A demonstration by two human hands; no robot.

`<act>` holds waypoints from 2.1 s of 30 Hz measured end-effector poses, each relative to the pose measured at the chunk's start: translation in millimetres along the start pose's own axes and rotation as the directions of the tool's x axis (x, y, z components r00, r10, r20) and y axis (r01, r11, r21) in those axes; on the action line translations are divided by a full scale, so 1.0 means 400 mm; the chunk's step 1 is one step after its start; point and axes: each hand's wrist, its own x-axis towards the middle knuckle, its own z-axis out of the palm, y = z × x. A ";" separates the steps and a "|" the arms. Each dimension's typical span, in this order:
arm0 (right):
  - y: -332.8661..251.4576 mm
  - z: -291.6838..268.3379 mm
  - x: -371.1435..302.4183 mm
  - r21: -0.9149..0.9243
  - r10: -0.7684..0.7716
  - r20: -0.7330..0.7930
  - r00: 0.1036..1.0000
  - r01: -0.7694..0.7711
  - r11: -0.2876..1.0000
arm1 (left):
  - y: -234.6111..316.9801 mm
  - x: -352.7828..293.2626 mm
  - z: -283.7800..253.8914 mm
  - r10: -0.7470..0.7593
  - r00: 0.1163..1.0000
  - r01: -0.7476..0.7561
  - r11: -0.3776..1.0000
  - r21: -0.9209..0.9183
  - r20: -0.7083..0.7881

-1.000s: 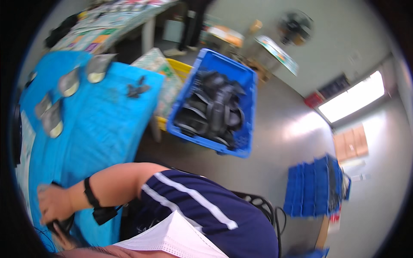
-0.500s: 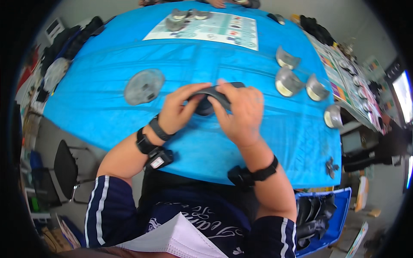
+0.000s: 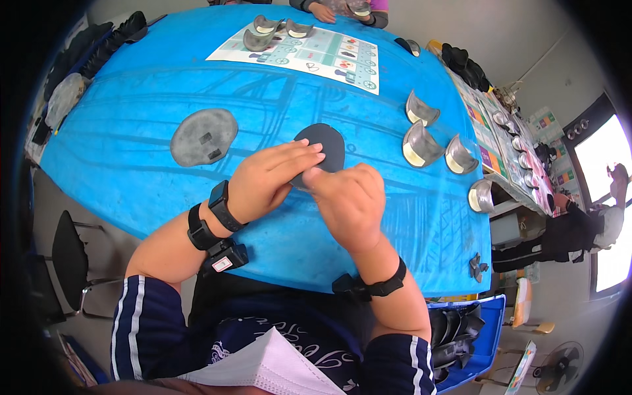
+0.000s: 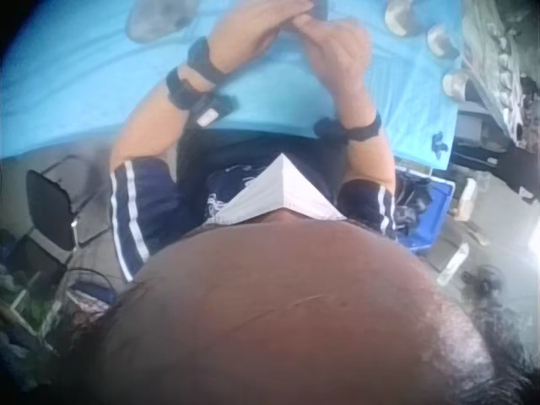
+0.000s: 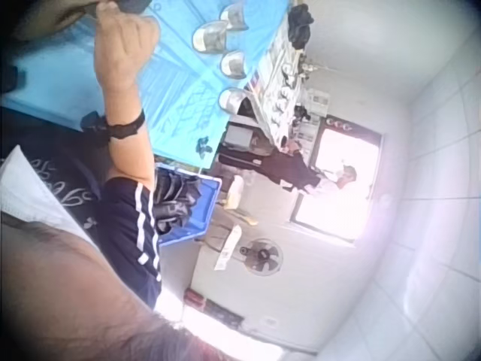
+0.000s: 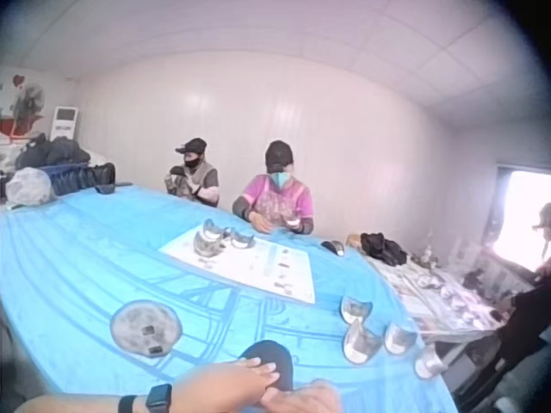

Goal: Inspecting and demonstrating the flexibility of shoe heel components at a workstation.

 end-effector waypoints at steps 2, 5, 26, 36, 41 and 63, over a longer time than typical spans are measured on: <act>0.001 -0.002 -0.001 -0.216 -0.390 -0.083 0.917 0.366 0.905 | 0.010 0.003 0.003 -0.012 1.000 0.012 0.999 -0.037 -0.010; 0.019 0.001 -0.007 -0.130 -0.341 -0.159 0.926 0.323 0.938 | 0.020 0.021 -0.002 -0.056 0.998 0.056 0.998 0.008 -0.035; 0.085 -0.010 -0.035 0.208 0.099 -0.165 0.981 -0.063 0.976 | -0.056 0.022 -0.033 -0.193 0.981 0.191 0.969 -0.154 0.003; 0.153 -0.008 -0.025 0.875 0.666 0.201 0.718 -0.438 0.207 | -0.087 0.014 -0.012 -0.554 0.713 0.668 0.350 -0.657 0.430; 0.176 0.006 -0.042 0.777 0.591 0.273 0.759 -0.537 0.330 | -0.096 0.011 -0.009 -0.548 0.807 0.537 0.527 -0.659 0.220; 0.123 -0.265 -0.051 0.906 0.827 -0.370 0.423 -0.032 0.422 | -0.144 -0.024 0.009 -0.606 0.727 0.536 0.209 -0.818 0.322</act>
